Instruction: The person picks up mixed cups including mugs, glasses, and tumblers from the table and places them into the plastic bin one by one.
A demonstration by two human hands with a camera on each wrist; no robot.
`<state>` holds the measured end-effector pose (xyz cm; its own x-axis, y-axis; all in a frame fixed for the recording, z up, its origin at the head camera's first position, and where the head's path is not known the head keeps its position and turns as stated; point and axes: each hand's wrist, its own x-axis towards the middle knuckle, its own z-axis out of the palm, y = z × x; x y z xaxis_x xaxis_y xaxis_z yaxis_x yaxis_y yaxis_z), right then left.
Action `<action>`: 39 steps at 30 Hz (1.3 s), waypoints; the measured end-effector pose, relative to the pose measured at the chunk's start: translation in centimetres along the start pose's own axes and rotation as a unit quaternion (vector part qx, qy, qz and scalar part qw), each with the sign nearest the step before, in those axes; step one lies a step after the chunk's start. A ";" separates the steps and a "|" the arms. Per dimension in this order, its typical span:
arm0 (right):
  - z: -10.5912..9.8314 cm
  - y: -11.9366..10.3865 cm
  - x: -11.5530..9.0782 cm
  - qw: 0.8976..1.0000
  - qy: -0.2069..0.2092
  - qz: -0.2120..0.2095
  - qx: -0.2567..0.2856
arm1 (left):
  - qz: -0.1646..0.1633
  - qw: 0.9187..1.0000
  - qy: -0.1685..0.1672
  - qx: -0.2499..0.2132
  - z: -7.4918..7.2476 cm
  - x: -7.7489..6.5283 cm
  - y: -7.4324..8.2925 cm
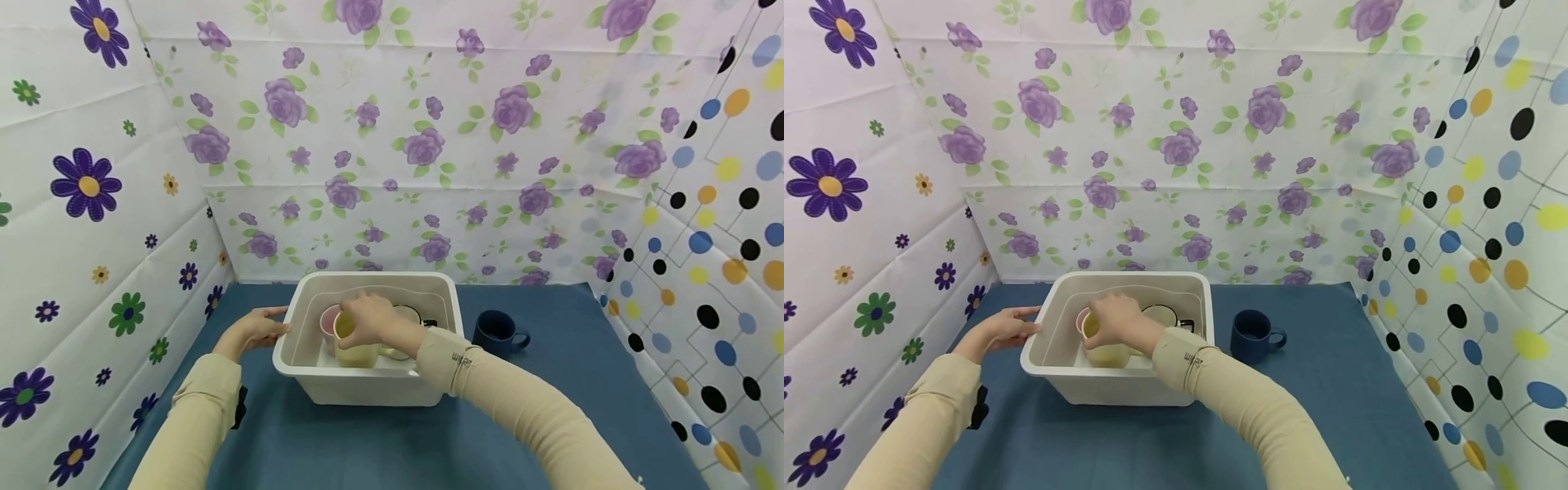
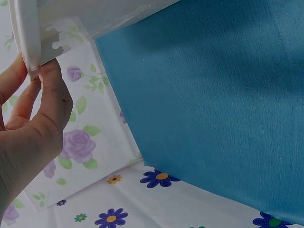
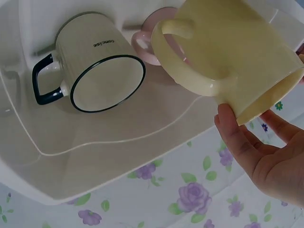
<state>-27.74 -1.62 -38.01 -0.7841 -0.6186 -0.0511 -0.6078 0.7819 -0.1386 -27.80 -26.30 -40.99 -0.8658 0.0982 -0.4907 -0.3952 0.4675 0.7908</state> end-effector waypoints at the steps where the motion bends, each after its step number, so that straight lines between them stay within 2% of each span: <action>1: 0.2 -0.1 0.1 1.000 0.001 0.002 -0.003 | 0.001 1.000 -0.001 0.001 0.0 0.0 0.0; 5: 1.0 -0.3 0.6 1.000 0.003 0.004 -0.016 | -0.002 1.000 0.000 0.001 -0.1 0.1 0.1; 13: 2.5 -0.8 1.2 0.999 0.017 0.027 -0.001 | -0.008 1.000 0.008 -0.004 -0.3 0.2 0.4; 20: 3.9 -1.2 1.6 0.999 0.013 0.038 -0.020 | -0.003 1.000 0.013 0.000 -0.3 0.0 0.3; 33: 6.1 -1.9 2.1 0.999 0.015 0.045 0.005 | -0.004 1.000 0.011 0.002 -0.3 0.1 0.4; 39: 6.9 -2.5 2.3 0.998 0.007 0.053 -0.018 | -0.001 1.000 0.007 0.001 -0.3 0.2 0.0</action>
<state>-27.21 -5.54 -44.58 -0.8455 -0.5317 -0.0490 -0.5258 0.8450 -0.0978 -28.03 -26.49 -40.95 -0.8688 0.0857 -0.4876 -0.3966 0.4691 0.7891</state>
